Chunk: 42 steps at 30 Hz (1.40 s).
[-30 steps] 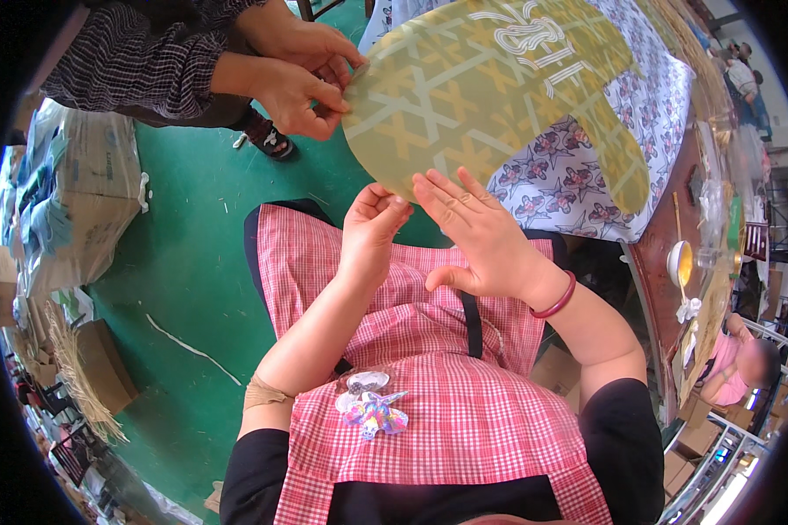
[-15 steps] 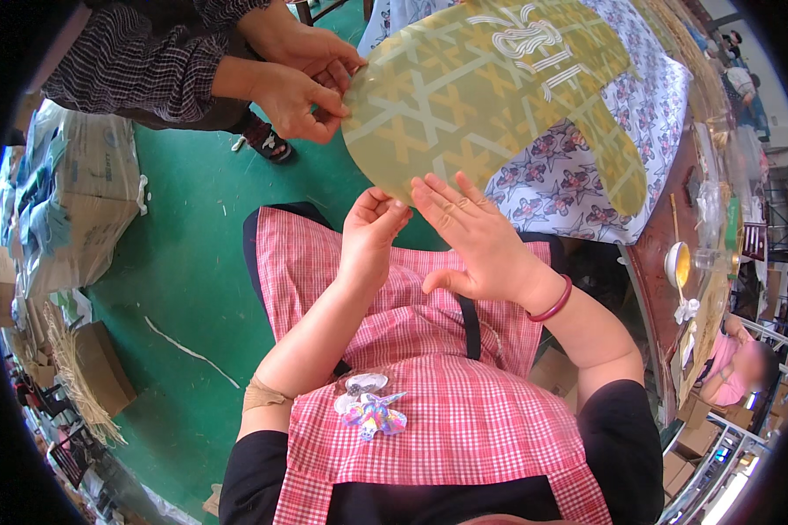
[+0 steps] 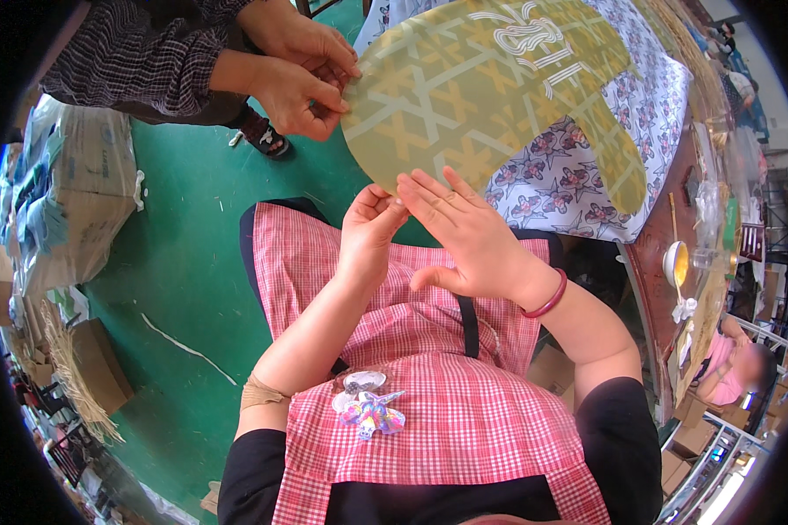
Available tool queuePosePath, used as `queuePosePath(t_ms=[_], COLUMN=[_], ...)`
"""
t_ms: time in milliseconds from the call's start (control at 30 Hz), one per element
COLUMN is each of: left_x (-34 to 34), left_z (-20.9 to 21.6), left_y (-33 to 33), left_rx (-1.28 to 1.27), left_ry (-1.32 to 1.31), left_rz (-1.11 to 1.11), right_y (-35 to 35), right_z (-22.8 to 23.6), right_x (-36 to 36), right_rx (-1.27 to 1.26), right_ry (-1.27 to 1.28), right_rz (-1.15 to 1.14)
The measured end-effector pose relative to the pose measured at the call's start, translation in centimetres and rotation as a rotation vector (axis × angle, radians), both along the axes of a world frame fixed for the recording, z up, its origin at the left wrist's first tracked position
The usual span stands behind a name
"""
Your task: Assembling a kite by applying glue to the frame and attaching the paper covering.
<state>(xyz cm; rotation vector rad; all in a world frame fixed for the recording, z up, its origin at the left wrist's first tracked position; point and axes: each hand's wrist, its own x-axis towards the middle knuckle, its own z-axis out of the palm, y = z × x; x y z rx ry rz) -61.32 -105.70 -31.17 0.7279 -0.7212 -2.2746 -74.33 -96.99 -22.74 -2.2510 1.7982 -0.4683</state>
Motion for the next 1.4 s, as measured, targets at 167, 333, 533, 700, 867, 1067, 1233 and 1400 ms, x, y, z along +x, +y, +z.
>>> queuePosePath(t_ms=[167,333,533,700,867,1067,1233,1400], left_x=[0.2,0.3,0.2,0.3,0.2,0.1,0.2,-0.2], left_z=[-0.6,-1.0,-1.2,-2.1,-0.4,0.0,-1.4,-1.5], left_y=[0.1,0.1,0.4,0.7,0.8,0.9,0.7,1.0], left_rx=[0.045,0.075,0.114,0.073,0.127,0.118,0.099,0.041], left_ry=[0.015,0.025,0.082,0.093,0.114,0.134,0.150,0.275], left_rz=[0.015,0.017,-0.014,-0.042,-0.059,-0.060,-0.095,-0.030], right_y=[-0.4,-0.7,-0.7,-1.4,-2.6,-4.5,-6.4,-7.8], right_z=[-0.2,-0.2,0.2,0.8,0.7,0.4,-0.1,-1.1], right_x=[0.3,0.4,0.4,0.6,0.7,0.4,0.2,0.3], right_rx=[0.017,0.031,0.051,0.063,0.057,0.023,-0.023,-0.046], right_ry=[0.018,0.026,0.036,0.051,0.052,0.073,0.094,0.086], right_rz=[0.016,0.029,0.032,0.059,0.093,0.151,0.170,0.174])
